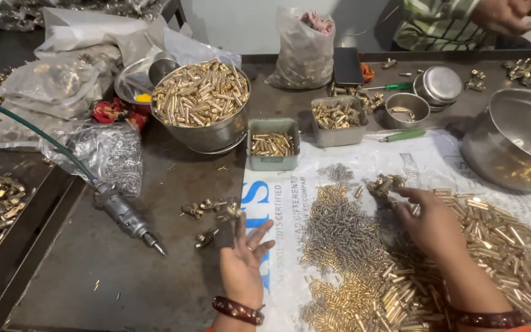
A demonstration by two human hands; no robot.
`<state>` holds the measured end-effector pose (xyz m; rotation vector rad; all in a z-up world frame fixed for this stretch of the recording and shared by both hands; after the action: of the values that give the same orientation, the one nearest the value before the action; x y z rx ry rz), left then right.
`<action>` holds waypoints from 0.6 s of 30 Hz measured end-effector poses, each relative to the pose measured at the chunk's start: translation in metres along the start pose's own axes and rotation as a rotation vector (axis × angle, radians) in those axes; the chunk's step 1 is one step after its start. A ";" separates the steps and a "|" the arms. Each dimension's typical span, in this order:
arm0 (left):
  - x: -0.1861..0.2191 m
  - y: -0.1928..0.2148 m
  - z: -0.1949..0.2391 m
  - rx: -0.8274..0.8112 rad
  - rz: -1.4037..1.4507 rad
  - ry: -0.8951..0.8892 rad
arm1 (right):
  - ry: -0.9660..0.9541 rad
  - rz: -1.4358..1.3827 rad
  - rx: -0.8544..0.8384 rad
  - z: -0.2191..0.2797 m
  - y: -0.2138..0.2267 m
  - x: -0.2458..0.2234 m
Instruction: The person assembles small brass components by inserting metal pins into the parts and placing them into a metal bowl. They repeatedly pick up components, insert pins, and transfer finished pieces to the bowl while working at a cluttered table.
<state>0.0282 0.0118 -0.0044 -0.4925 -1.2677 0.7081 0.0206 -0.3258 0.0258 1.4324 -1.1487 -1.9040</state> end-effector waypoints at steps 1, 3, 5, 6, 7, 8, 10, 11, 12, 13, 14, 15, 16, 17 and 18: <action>-0.009 0.008 -0.003 -0.154 -0.079 -0.074 | 0.027 0.116 0.003 -0.002 -0.004 0.002; -0.017 0.010 -0.002 -0.301 -0.162 -0.137 | 0.051 0.230 -0.003 -0.007 -0.013 0.012; -0.014 -0.004 0.001 -0.396 -0.294 0.103 | 0.182 0.375 0.131 -0.014 -0.023 0.025; -0.023 0.006 -0.001 -0.395 -0.294 0.104 | 0.181 0.375 0.130 -0.011 -0.021 0.022; -0.032 0.014 -0.002 -0.541 -0.309 0.148 | 0.098 0.176 0.084 -0.009 -0.020 0.021; -0.041 0.022 -0.006 -0.687 -0.320 0.187 | 0.020 -0.022 0.039 -0.010 -0.017 0.019; -0.028 -0.002 0.007 -0.670 -0.389 0.295 | -0.011 -0.306 -0.116 0.014 -0.011 -0.015; -0.023 -0.012 0.015 -0.649 -0.459 0.407 | -0.047 -0.592 -0.272 0.027 -0.010 -0.030; -0.021 -0.015 0.018 -0.647 -0.458 0.415 | -0.055 -0.591 -0.274 0.024 -0.009 -0.038; -0.020 -0.020 0.021 -0.658 -0.461 0.422 | -0.020 -0.459 -0.262 0.022 -0.007 -0.047; -0.016 -0.024 0.022 -0.668 -0.467 0.424 | 0.020 -0.329 -0.249 0.018 -0.006 -0.057; -0.026 -0.012 0.018 -0.666 -0.468 0.427 | 0.018 -0.331 -0.251 0.008 -0.008 -0.050; -0.036 -0.001 0.013 -0.639 -0.525 0.427 | 0.134 -0.102 -0.125 -0.004 -0.009 -0.046; -0.046 0.010 0.007 -0.611 -0.582 0.427 | 0.249 0.128 0.003 -0.015 -0.011 -0.042; -0.047 0.009 0.007 -0.609 -0.580 0.426 | 0.251 0.130 0.002 -0.024 -0.019 -0.035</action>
<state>0.0130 -0.0159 -0.0409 -0.6804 -1.1211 -0.2799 0.0563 -0.2967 0.0261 1.5092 -1.0942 -1.5844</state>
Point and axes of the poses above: each hand's wrist, its own z-axis away from the middle knuckle, its own y-axis out of the back of the hand, x = y × z, the point moved 1 cm from there along -z, towards the middle knuckle, and after that the axes turned 10 degrees about -x, right-handed, at the moved point
